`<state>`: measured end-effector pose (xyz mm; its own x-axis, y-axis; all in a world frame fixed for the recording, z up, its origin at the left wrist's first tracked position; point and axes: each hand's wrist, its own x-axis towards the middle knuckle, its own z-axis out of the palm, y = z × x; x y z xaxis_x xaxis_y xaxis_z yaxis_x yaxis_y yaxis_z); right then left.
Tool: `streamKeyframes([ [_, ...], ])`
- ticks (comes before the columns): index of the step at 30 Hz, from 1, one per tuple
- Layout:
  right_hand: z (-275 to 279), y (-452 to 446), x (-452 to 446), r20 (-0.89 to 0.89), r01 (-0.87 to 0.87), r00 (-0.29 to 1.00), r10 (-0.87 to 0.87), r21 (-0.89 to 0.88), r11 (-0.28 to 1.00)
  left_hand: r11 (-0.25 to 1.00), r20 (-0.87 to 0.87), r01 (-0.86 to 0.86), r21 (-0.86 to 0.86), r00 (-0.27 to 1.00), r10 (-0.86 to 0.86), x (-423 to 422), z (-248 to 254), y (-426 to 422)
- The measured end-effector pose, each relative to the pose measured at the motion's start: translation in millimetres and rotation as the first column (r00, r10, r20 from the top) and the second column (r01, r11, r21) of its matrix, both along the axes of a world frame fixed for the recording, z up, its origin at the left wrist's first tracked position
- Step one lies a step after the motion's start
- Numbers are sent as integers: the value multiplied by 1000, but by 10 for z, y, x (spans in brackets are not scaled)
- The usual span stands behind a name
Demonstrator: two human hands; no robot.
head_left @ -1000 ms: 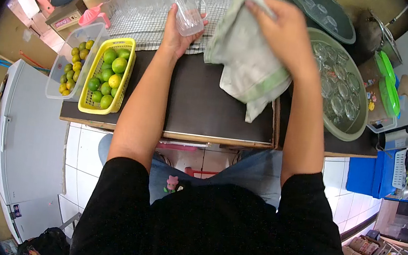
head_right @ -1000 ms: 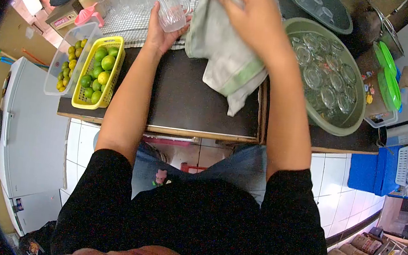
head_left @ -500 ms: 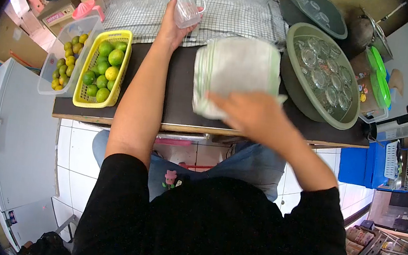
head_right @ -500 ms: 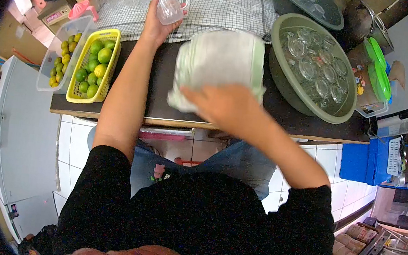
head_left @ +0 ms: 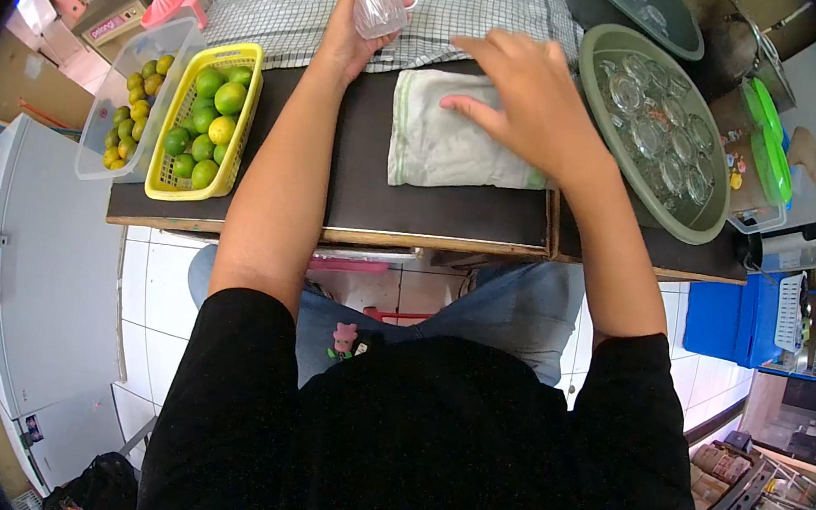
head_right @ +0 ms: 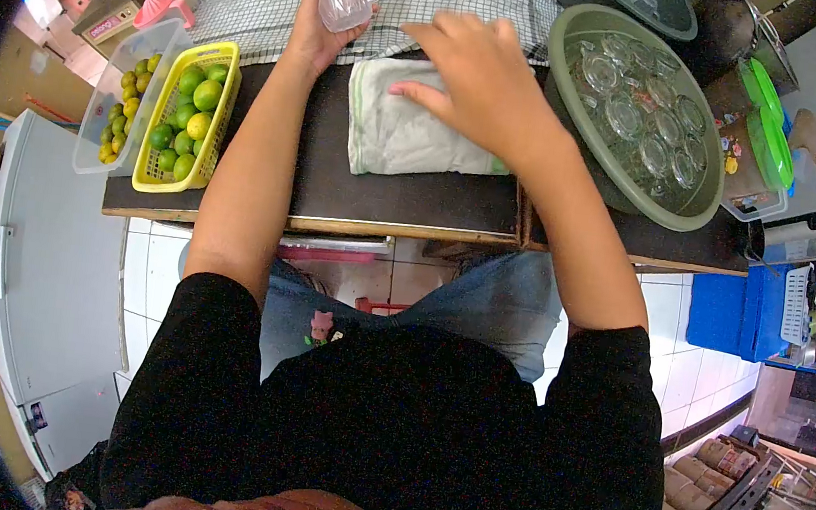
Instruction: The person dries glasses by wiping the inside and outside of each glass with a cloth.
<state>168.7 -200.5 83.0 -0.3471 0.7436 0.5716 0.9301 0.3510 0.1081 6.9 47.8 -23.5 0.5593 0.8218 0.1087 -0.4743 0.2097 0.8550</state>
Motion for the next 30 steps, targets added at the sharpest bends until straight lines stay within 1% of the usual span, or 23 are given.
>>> streamKeyframes([
  [2,187,26,-25,-21,-18,1000,18,9,1000,1000,14,-10,-24,1000,10,-9,50,-42],
  [4,261,-72,-122,-133,-58,989,68,74,996,999,32,-10,-35,999,11,-17,48,-29],
  [5,215,-154,-163,-186,-52,982,44,-36,998,999,32,-13,-40,999,15,-15,16,2],
  [7,-151,-242,-207,-198,-109,977,82,-132,985,999,32,-12,-31,999,13,2,6,8],
  [8,-374,-320,-278,-107,-9,994,-15,-223,975,1000,33,-7,-20,999,7,11,-15,24],
  [9,-778,-364,-255,-103,26,993,-65,-343,939,1000,37,-7,-21,999,8,18,-34,36],
  [10,-1057,-406,-238,-92,61,989,-116,-458,887,1000,26,-7,-13,1000,7,27,-49,38],
  [14,-1017,-466,-238,-71,57,992,-102,-465,883,1000,1,-3,20,1000,3,45,12,-49],
  [17,-1066,-328,-216,-45,60,995,-92,-465,883,1000,-5,10,21,1000,-10,34,28,-51],
  [18,-1086,-290,-253,2,54,998,-55,-255,966,1000,-6,4,21,1000,-4,40,53,-82],
  [19,-1061,-250,-240,3,57,998,-58,-246,968,1000,-3,6,30,1000,-6,32,81,-107],
  [21,-970,-92,-183,-235,84,951,-199,-425,901,1000,10,11,15,1000,-11,21,115,-115],
  [22,-900,12,-150,-356,108,914,-196,-253,961,1000,27,25,4,999,-25,20,124,-98],
  [23,-766,107,-48,-543,52,815,-205,-284,957,1000,18,1,1,1000,-1,25,118,-98],
  [24,-624,210,75,-703,-12,678,-213,-301,953,1000,10,-24,-1,1000,24,24,148,-118],
  [25,-503,327,100,-884,-130,399,-244,-318,939,1000,27,-6,-5,1000,6,24,122,-87],
  [26,-349,320,169,-966,-373,113,-231,-257,892,1000,31,-16,-19,999,17,34,98,-59],
  [27,-100,269,118,-978,-442,-13,-209,-182,878,999,35,-26,-33,999,27,58,78,-38],
  [28,56,245,98,-971,-500,-140,-194,-99,860,998,34,7,-60,999,-5,86,67,-19],
  [29,105,269,152,-968,-553,-198,-152,-18,833,997,55,51,-58,997,-48,131,40,-23],
  [30,100,343,167,-970,-557,-194,-143,-11,830,994,75,96,-56,993,-92,180,44,-131],
])
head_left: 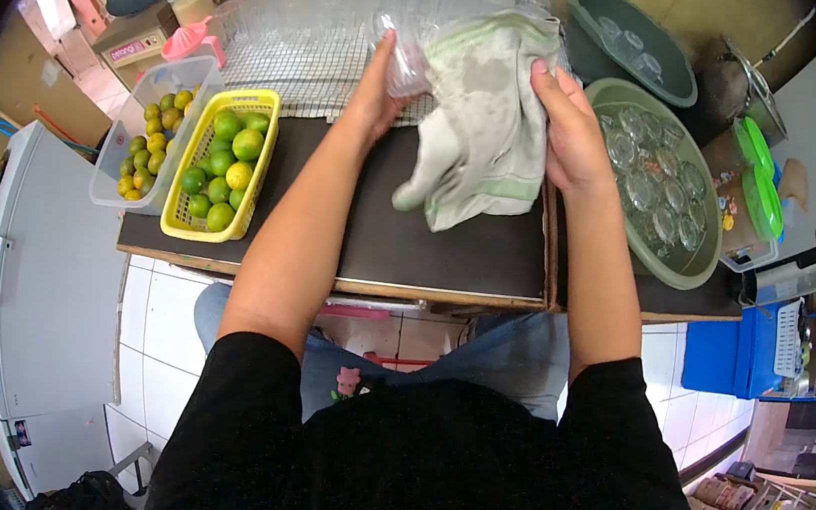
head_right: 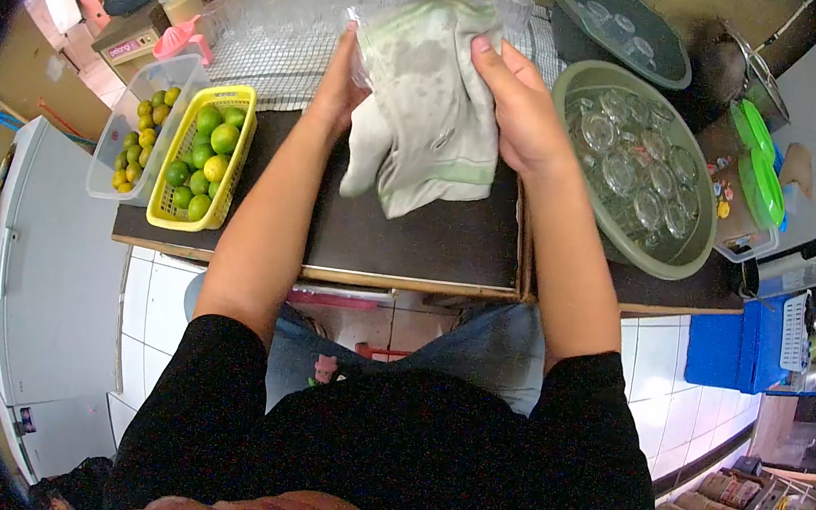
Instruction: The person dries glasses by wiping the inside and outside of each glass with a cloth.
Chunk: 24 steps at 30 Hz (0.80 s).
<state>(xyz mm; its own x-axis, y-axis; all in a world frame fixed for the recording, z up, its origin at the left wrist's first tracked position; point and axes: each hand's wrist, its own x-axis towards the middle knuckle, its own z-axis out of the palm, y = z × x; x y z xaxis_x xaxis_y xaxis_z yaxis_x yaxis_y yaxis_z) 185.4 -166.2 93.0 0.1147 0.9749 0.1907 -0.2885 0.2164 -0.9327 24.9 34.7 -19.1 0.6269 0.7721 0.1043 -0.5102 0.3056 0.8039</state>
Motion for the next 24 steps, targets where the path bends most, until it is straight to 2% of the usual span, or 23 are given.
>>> streamKeyframes([
  [2,-67,189,-29,-34,77,997,-75,70,995,994,63,107,6,992,-108,133,235,-405],
  [3,-46,235,-144,-13,174,985,-173,85,981,985,104,175,2,979,-174,239,288,-562],
  [4,-221,393,-49,192,244,940,-281,194,950,988,130,129,85,982,-139,366,253,-661],
  [5,-388,546,44,375,287,838,-395,312,906,938,167,81,337,975,-144,591,84,-551],
  [6,-411,548,-36,416,426,672,-613,460,779,594,-17,-132,794,971,238,602,82,-643],
  [7,-517,560,-26,401,505,607,-687,473,722,20,49,-78,997,788,614,599,76,-729],
  [8,-619,572,-11,387,576,535,-751,484,659,-8,-24,38,999,769,639,621,119,-731],
  [9,-651,547,-37,421,567,336,-842,624,538,-8,-25,39,999,771,637,620,103,-748],
  [10,-689,530,-29,428,572,334,-840,616,542,685,-111,-102,722,959,260,584,42,-822],
  [11,-735,501,-24,393,610,409,-824,554,567,995,124,84,47,988,-89,543,-15,-894],
  [12,-748,508,-10,344,639,477,-809,496,588,995,163,100,-2,982,-98,524,0,-913],
  [13,-831,592,28,234,657,504,-832,521,545,997,132,15,69,991,-24,538,-59,-921],
  [14,-907,639,86,238,657,502,-832,521,545,987,107,-68,143,993,53,556,-115,-934],
  [16,-940,650,148,185,793,350,-918,464,396,935,-11,-169,311,983,181,598,-124,-951],
  [17,-964,623,180,169,807,412,-895,389,444,892,-62,-214,397,964,259,614,-139,-989],
  [19,-1046,647,282,264,819,309,-914,414,397,851,-80,-231,472,950,303,602,-15,-1088],
  [20,-1100,666,313,181,765,451,-874,426,483,806,-75,-256,534,935,347,593,-9,-1093],
  [22,-1082,558,200,162,574,710,-685,431,697,761,-108,-260,594,912,396,536,96,-1105],
  [24,-1039,540,-18,64,551,809,-584,261,793,625,-113,-411,664,771,627,486,191,-1143],
])
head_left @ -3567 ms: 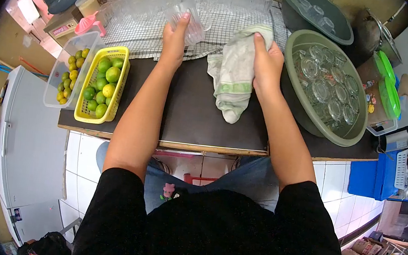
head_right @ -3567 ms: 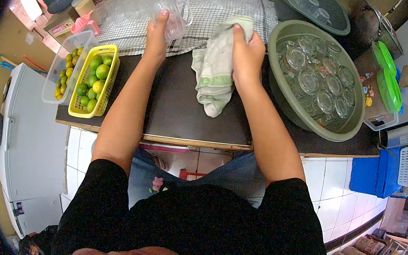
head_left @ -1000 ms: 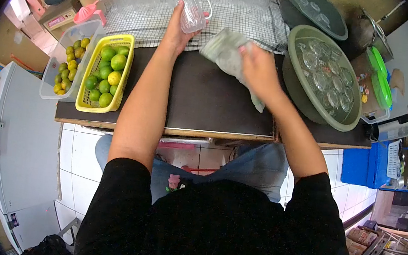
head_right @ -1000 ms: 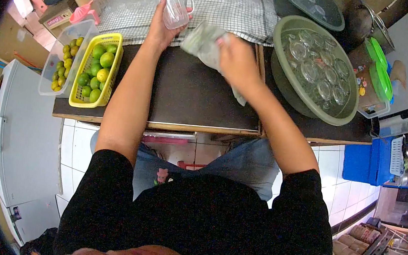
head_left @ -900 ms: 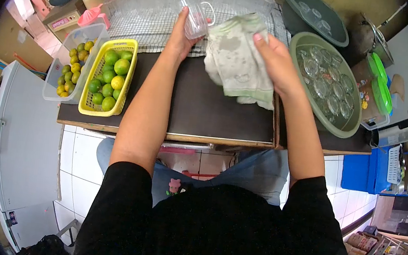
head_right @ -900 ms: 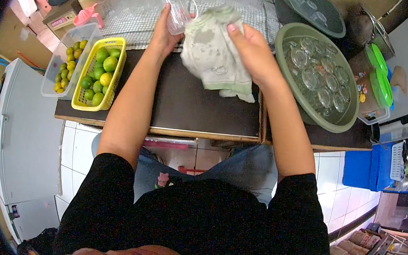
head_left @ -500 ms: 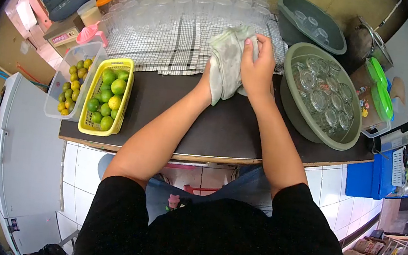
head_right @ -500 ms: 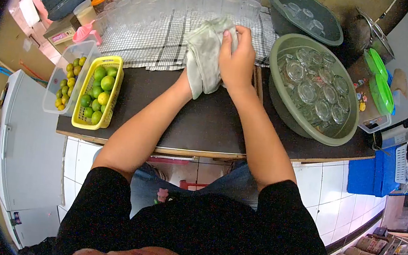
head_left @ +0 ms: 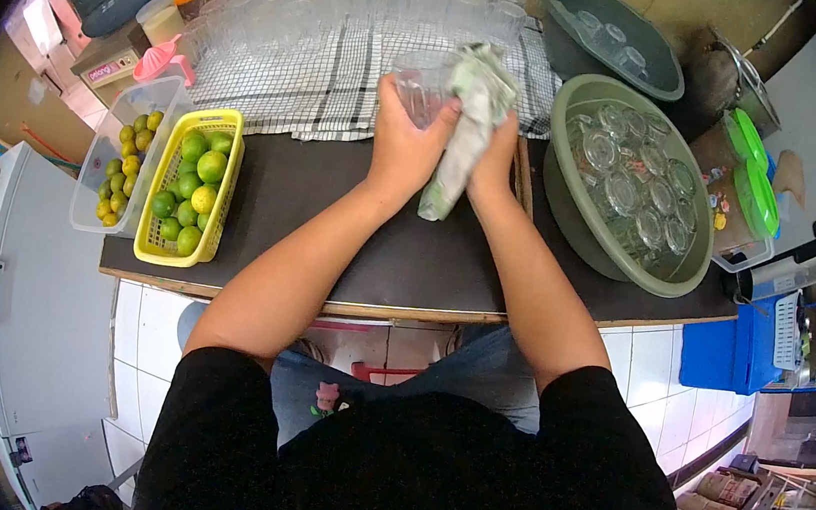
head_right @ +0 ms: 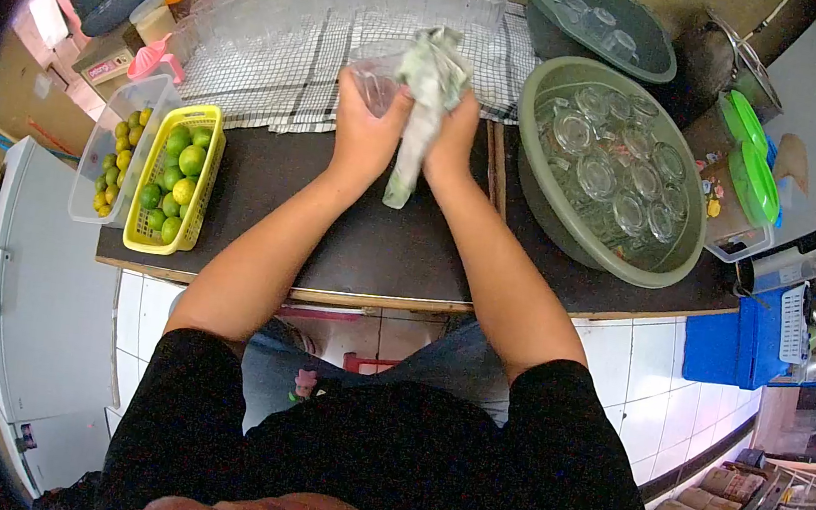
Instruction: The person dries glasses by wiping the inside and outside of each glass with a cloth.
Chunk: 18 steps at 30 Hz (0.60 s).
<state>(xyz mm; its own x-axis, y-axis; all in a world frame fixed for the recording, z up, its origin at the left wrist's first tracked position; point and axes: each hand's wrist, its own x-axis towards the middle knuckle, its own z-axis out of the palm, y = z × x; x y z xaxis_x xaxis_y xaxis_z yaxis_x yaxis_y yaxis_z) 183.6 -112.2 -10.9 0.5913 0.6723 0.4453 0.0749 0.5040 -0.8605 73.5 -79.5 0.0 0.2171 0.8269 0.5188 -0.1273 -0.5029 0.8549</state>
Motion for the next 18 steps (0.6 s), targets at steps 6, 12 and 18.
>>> streamKeyframes([
  [6,-37,8,-244,15,-165,986,167,-77,983,985,-167,-92,144,979,116,-42,-105,133],
  [12,176,9,-38,-525,-290,799,294,93,952,995,-116,-49,84,992,59,-14,-3,67],
  [18,341,-52,136,-642,-290,709,292,113,950,827,413,482,-290,842,-346,-222,88,451],
])
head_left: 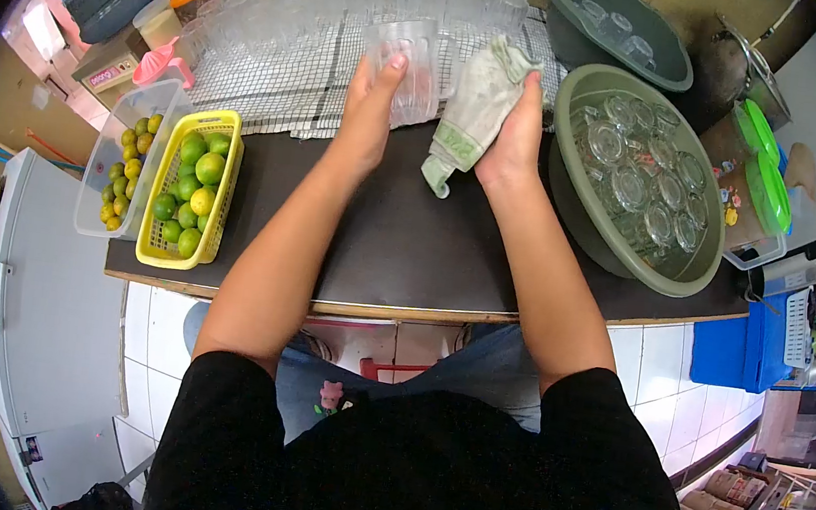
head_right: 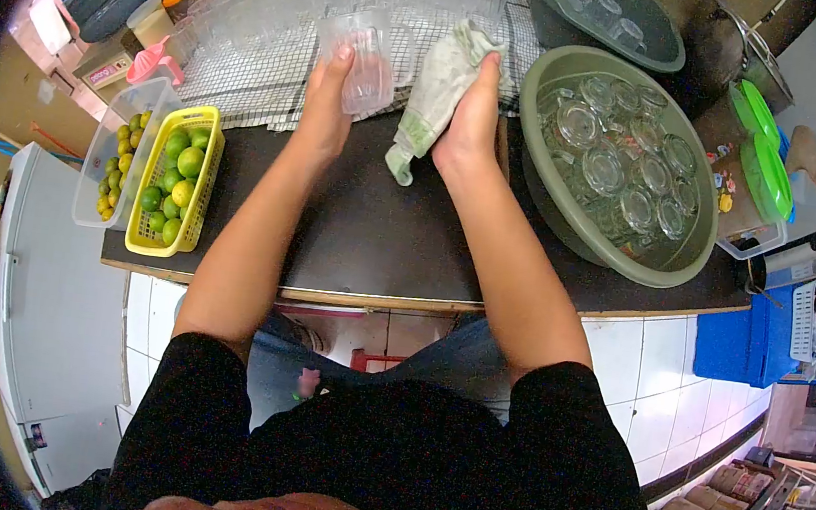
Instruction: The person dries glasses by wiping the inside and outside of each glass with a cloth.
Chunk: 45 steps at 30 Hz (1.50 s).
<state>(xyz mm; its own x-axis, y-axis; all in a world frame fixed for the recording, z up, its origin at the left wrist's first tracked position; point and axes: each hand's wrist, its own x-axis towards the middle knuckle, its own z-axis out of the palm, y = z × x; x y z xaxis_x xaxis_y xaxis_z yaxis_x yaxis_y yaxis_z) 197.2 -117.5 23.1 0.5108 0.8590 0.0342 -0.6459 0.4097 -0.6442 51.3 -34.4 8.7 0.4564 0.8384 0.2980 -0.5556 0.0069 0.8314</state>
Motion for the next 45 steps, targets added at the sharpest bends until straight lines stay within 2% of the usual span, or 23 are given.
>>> streamKeyframes([
  [1,28,-16,-26,42,-22,999,20,47,999,1000,-4,4,0,1000,-4,-20,-5,7],
  [3,66,-76,-47,135,-185,977,168,130,974,963,-277,122,241,959,-52,-27,5,2],
  [5,112,-100,-86,190,-161,972,135,129,978,968,-260,60,242,966,5,-6,-18,4],
  [7,136,-121,-91,167,-209,967,191,101,973,997,-231,22,72,973,-4,-17,-30,47],
  [10,136,-172,-69,61,-232,972,227,86,969,999,-223,-18,32,975,25,-42,-37,98],
  [12,96,-158,-27,-36,-223,972,231,145,964,998,-217,-36,47,975,45,-31,-64,131],
  [15,-33,-36,120,68,-284,957,280,40,958,995,-226,-71,70,971,85,-13,-89,146],
  [17,-68,7,116,28,-222,975,221,71,972,993,-245,-85,78,964,102,-5,-99,138],
  [20,-47,-4,102,286,-144,950,127,42,989,998,-196,-63,4,979,63,4,-110,144],
  [23,65,-61,52,233,-169,962,145,86,982,997,-152,-71,-5,986,69,12,-112,154],
  [25,128,-99,-33,366,-192,914,174,12,981,951,-288,-230,207,915,284,31,-77,95],
  [26,119,-87,-53,433,-192,880,194,-49,980,924,-288,-273,269,892,348,32,-69,56],
  [28,-10,-32,-15,508,-211,844,175,15,977,899,-251,-308,312,886,390,64,-148,80],
  [30,-86,-18,20,764,-31,644,-30,65,997,873,-211,-339,351,879,427,65,-182,108],
  [32,-80,-24,88,665,-86,747,11,80,993,970,-127,-210,124,966,225,25,-177,135],
  [33,-55,-30,129,626,-126,778,47,82,989,970,-128,-210,123,966,226,0,-198,190],
  [36,-6,-45,79,651,-3,759,-10,20,1000,996,-30,82,-29,996,-82,-43,-134,192],
  [37,-71,10,32,669,83,735,-111,74,994,996,-29,85,-29,996,-86,-9,-147,152],
  [39,-124,7,33,710,84,703,-36,-33,996,998,-99,-21,56,995,26,60,-156,58],
  [40,-217,70,59,768,132,637,-64,-27,991,988,-138,-88,127,985,105,86,-149,4],
  [41,-276,84,86,769,133,636,-66,-25,991,988,-136,-87,128,985,104,74,-113,12],
  [43,-287,77,82,769,193,638,-49,-98,976,986,-439,37,165,898,40,4,-29,37],
  [45,-305,78,59,719,119,692,-65,-25,993,993,-462,56,101,887,-3,-1,12,-2],
])
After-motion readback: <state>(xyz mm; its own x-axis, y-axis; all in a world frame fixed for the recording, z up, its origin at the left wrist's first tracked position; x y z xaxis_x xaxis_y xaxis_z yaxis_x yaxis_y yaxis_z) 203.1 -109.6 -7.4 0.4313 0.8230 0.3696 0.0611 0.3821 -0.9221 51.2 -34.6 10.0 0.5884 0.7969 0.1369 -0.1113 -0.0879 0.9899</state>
